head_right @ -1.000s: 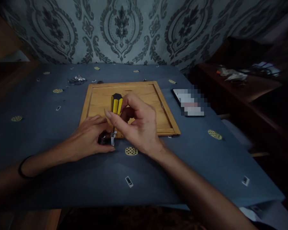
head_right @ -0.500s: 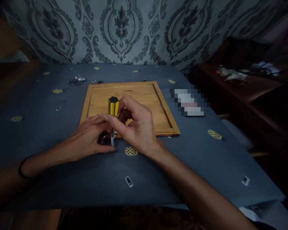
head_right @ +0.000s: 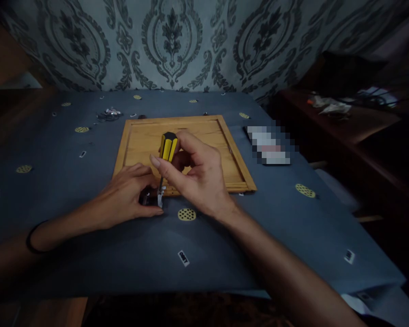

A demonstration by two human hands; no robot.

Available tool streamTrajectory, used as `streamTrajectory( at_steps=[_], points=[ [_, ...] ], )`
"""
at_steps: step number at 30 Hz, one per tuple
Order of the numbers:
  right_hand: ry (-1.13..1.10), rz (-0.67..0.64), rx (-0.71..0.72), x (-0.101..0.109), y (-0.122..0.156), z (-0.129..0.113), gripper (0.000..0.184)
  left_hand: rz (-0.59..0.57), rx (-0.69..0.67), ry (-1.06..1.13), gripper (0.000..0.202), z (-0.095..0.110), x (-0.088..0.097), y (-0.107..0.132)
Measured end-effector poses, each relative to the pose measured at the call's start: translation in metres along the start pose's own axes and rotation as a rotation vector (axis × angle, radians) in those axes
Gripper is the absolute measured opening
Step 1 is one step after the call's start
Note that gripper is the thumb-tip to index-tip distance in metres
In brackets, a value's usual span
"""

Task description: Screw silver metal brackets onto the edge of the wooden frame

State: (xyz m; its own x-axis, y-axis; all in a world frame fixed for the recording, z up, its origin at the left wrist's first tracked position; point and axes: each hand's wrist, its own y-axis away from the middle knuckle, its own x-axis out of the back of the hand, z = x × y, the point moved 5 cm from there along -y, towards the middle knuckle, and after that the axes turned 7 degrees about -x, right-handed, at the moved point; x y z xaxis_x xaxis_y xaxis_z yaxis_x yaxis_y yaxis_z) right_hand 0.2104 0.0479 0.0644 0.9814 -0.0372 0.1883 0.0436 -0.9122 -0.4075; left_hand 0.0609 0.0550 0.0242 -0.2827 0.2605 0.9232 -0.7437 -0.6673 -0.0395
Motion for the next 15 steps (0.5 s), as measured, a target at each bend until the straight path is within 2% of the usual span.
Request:
streamTrajectory(
  at_steps=[15],
  points=[
    [0.055,-0.012,0.061,-0.0019,0.0003,0.0033,0.034,0.024,-0.017,0.005,0.035,-0.0005,-0.0003,0.0012]
  ],
)
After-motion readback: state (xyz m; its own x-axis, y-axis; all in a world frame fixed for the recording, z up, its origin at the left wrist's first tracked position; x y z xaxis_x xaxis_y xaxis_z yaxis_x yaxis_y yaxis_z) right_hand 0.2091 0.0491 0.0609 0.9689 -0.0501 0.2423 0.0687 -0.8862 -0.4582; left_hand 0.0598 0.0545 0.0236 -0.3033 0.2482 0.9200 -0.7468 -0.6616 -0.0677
